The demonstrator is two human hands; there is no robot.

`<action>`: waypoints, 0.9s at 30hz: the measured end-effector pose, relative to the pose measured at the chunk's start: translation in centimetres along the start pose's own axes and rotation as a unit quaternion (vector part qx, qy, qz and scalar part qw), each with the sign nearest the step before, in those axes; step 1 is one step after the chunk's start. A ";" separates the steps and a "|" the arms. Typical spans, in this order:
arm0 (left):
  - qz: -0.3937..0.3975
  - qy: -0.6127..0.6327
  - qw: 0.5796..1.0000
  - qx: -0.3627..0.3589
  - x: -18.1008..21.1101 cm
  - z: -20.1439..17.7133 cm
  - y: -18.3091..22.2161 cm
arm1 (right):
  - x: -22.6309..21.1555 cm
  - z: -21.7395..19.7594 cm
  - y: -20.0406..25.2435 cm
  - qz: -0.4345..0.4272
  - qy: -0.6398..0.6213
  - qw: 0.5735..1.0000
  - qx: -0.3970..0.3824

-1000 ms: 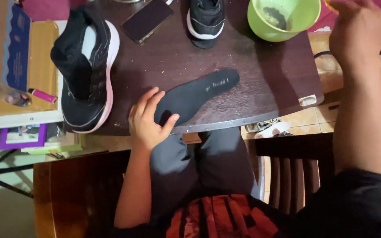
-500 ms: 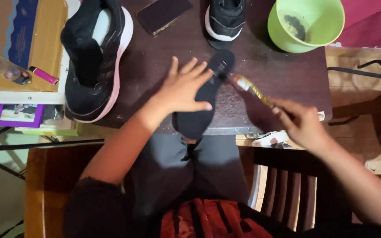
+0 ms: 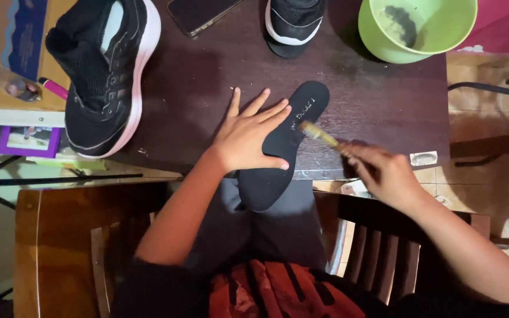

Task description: Applying glue to a shoe insole using a brush at a repair bench.

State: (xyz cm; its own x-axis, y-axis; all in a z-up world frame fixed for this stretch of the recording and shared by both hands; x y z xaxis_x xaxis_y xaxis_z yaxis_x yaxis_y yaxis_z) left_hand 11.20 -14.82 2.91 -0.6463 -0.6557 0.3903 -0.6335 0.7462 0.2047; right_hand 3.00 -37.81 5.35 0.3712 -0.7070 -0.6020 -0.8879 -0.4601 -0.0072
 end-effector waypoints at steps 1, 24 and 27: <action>-0.008 0.001 1.000 -0.003 0.0 0.2 0.1 | 1.2 -0.3 0.5 0.013 0.025 1.000 0.010; -0.028 0.015 0.999 0.014 0.7 2.3 0.8 | 0.3 -2.1 1.2 0.063 0.098 0.993 -0.026; -0.023 0.014 0.999 0.025 0.7 2.8 0.8 | 2.4 -2.0 1.5 0.099 0.172 0.980 -0.031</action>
State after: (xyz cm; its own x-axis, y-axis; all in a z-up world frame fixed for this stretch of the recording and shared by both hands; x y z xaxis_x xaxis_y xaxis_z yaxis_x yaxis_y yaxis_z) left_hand 9.05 -15.00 0.85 -0.6045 -0.6853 0.4062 -0.6828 0.7084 0.1790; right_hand 3.04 -41.26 5.47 0.2729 -0.9199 -0.2817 -0.9373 -0.3202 0.1377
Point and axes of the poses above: each hand's wrist, its own y-axis away from the middle knuckle, its own z-axis out of the palm, x = y × z, the point moved 8 cm from there along -y, towards the middle knuckle, and after that the axes turned 9 degrees about -x, right-handed, at the moved point
